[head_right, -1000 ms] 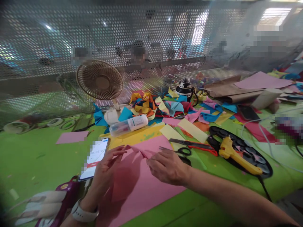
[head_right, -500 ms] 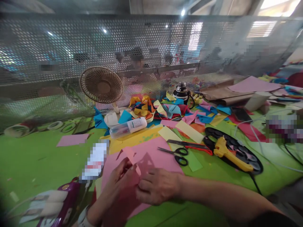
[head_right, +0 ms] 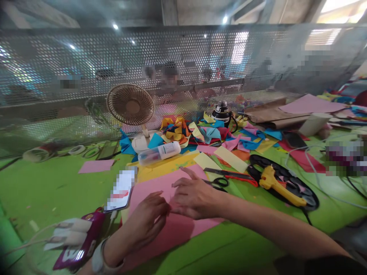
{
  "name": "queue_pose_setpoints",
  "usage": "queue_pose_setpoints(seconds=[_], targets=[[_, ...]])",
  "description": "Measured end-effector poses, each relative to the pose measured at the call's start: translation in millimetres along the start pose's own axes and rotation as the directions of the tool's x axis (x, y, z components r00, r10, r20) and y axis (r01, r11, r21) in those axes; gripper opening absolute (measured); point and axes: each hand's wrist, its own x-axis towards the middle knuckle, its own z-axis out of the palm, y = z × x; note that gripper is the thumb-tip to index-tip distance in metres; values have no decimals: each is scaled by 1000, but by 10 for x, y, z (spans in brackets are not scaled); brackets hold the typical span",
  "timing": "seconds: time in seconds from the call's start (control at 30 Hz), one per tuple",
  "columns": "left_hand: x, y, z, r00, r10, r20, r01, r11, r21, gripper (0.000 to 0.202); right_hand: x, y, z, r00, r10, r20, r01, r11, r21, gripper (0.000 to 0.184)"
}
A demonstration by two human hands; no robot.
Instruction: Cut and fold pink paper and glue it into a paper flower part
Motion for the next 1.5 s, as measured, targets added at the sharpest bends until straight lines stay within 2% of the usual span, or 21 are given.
queue_pose_setpoints(seconds=[0.1,0.27,0.43,0.57,0.67,0.77,0.97,1.07,1.17,1.27,1.43,1.5], targets=[[10,-38,-83,999,-27,18,26,999,31,21,-59,67,41,998,32,53,-35,998,59,23],[32,-193,-173,999,-49,-17,49,999,23,21,-78,250,112,987,160,28,-161,984,76,17],[11,-441,-69,991,-74,-107,84,992,98,18,-28,489,224,982,183,52,-186,979,77,16],[0,-618,46,976,-101,-195,127,984,122,18,-20,575,348,975,215,52,-218,974,62,16],[-4,-713,122,955,-113,-275,150,982,118,25,-46,585,405,961,270,52,-273,961,49,30],[-23,-742,171,939,-125,-321,167,980,108,33,-114,567,395,953,299,46,-300,953,35,43],[-78,-634,163,939,-165,-302,212,969,129,34,-411,455,234,951,307,44,-308,951,25,40],[-103,-593,135,942,-173,-287,221,965,145,34,-606,446,125,934,355,47,-354,935,-23,36],[-128,-581,114,940,-174,-294,227,961,159,34,-815,517,9,897,442,-10,-442,895,-51,30],[-147,-578,112,943,-155,-295,211,963,168,33,-1003,648,-89,833,548,-73,-553,828,-89,22],[-152,-591,139,949,-132,-286,187,966,176,36,-1052,986,-195,644,759,-94,-761,625,-171,20],[-150,-598,142,947,-131,-292,187,967,173,36,-967,1140,-201,603,794,-78,-792,585,-174,20]])
